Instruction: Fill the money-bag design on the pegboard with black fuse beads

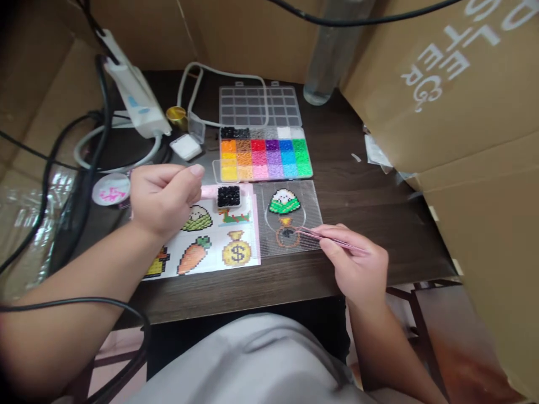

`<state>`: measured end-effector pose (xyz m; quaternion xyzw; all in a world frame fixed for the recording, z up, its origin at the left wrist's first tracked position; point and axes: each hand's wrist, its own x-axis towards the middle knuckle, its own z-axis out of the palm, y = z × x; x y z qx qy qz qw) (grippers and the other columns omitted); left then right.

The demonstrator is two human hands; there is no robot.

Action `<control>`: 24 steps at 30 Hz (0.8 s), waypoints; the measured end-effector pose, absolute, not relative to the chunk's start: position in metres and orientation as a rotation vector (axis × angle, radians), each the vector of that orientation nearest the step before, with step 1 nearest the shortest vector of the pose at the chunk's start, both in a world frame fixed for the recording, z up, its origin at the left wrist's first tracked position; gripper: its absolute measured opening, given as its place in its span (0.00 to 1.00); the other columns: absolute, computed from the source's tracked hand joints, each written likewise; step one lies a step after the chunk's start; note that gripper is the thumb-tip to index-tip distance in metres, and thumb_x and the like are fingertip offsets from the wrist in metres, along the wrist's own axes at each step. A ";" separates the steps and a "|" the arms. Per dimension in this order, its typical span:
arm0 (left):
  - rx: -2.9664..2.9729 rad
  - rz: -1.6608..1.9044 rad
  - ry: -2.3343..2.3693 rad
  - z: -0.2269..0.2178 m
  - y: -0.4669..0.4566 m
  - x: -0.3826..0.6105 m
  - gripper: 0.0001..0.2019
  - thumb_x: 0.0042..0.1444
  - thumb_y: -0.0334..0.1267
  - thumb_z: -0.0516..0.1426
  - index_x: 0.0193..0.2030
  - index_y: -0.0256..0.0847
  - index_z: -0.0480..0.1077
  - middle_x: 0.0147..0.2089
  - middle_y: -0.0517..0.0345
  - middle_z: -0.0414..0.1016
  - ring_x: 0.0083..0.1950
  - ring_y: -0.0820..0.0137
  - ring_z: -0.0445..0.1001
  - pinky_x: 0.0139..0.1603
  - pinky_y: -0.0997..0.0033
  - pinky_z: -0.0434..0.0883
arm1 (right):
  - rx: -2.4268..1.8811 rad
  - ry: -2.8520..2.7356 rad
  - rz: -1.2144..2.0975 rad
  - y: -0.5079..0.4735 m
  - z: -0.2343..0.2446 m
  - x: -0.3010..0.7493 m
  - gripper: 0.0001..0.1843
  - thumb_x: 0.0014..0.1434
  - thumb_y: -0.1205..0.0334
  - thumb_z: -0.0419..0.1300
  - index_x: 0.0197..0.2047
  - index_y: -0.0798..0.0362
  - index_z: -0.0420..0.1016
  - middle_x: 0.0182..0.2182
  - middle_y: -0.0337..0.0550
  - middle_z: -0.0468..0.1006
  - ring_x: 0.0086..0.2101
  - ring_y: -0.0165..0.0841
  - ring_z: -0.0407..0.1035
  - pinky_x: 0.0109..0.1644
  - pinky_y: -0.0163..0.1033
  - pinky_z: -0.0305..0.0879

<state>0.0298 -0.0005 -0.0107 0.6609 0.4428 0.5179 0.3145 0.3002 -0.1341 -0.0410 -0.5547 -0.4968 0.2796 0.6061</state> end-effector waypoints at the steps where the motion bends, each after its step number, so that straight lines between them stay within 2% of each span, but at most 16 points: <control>1: 1.720 1.338 1.143 -0.009 -0.002 0.030 0.26 0.57 0.38 0.58 0.13 0.39 0.50 0.13 0.65 0.49 0.16 0.79 0.50 0.17 0.69 0.47 | -1.285 -1.124 0.631 -0.134 -0.041 0.299 0.07 0.53 0.70 0.67 0.35 0.49 0.84 0.34 0.43 0.84 0.35 0.35 0.77 0.38 0.41 0.72; 8: 1.689 1.316 1.124 0.000 -0.005 0.032 0.26 0.56 0.37 0.57 0.12 0.39 0.50 0.12 0.64 0.47 0.16 0.79 0.47 0.17 0.70 0.45 | -1.276 -0.928 0.586 -0.131 -0.036 0.295 0.08 0.52 0.69 0.69 0.38 0.54 0.84 0.31 0.44 0.83 0.22 0.28 0.71 0.28 0.37 0.67; 16: 1.708 1.323 1.137 0.001 -0.005 0.032 0.25 0.55 0.37 0.57 0.11 0.39 0.50 0.13 0.64 0.47 0.17 0.79 0.46 0.17 0.70 0.44 | -1.243 -0.913 0.540 -0.128 -0.039 0.295 0.07 0.52 0.67 0.69 0.37 0.56 0.84 0.31 0.48 0.82 0.22 0.28 0.70 0.26 0.37 0.63; 24: 1.697 1.319 1.133 -0.001 -0.004 0.033 0.26 0.56 0.37 0.57 0.12 0.39 0.49 0.13 0.64 0.46 0.17 0.79 0.46 0.17 0.70 0.44 | -1.233 -0.858 0.550 -0.127 -0.037 0.296 0.07 0.52 0.65 0.70 0.36 0.56 0.83 0.26 0.43 0.80 0.20 0.26 0.67 0.24 0.36 0.63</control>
